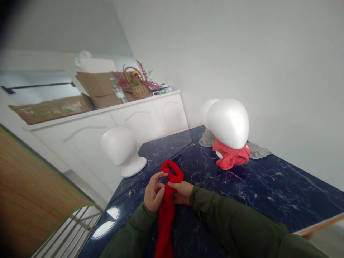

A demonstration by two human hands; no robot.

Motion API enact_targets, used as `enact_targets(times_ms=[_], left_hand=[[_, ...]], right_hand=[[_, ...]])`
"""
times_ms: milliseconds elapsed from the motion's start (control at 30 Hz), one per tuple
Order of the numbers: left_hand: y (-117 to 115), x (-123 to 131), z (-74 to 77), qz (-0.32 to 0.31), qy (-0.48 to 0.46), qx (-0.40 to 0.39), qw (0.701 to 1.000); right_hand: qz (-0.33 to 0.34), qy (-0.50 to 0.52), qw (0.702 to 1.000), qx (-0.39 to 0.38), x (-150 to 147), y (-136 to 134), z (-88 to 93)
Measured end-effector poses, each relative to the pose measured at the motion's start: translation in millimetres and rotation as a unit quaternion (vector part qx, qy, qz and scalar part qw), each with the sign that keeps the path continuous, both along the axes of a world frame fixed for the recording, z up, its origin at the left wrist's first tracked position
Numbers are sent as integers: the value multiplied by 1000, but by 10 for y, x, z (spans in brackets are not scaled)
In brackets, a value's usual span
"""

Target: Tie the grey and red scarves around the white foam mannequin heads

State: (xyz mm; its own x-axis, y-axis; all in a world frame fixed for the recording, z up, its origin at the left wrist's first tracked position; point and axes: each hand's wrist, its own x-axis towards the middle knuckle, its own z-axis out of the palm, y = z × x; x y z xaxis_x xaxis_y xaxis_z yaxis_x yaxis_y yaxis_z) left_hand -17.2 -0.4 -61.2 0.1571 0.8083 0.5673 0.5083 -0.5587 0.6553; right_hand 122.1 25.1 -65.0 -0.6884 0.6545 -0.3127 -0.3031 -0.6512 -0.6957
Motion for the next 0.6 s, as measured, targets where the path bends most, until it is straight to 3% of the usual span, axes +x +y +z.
enact_targets(times_ms=[67,133,200,267,333,433,533,600], left_hand=[[156,-227,-27,99,-3,-1,995],[343,-535,-43,258,15,9,966],[515,-875,-54,416,58,14,907],[647,-1184,-61,525,84,1,847],[743,-1410,-60,562,82,-13,823],[861,-1581,-35,572,75,-19,817],[988,-1640,8,595,65,-35,800],[1081,-1674,33,608,57,-51,791]], right_hand=[[-68,-21,997,13,142,96,-5],[-124,-10,992,5,311,201,5],[-175,16,984,-20,484,300,18],[-225,42,972,-48,622,371,22],[-239,51,968,-62,695,398,13],[-170,8,985,-17,675,356,-11],[-75,-87,986,122,594,283,-25],[-19,-149,959,239,560,261,-20]])
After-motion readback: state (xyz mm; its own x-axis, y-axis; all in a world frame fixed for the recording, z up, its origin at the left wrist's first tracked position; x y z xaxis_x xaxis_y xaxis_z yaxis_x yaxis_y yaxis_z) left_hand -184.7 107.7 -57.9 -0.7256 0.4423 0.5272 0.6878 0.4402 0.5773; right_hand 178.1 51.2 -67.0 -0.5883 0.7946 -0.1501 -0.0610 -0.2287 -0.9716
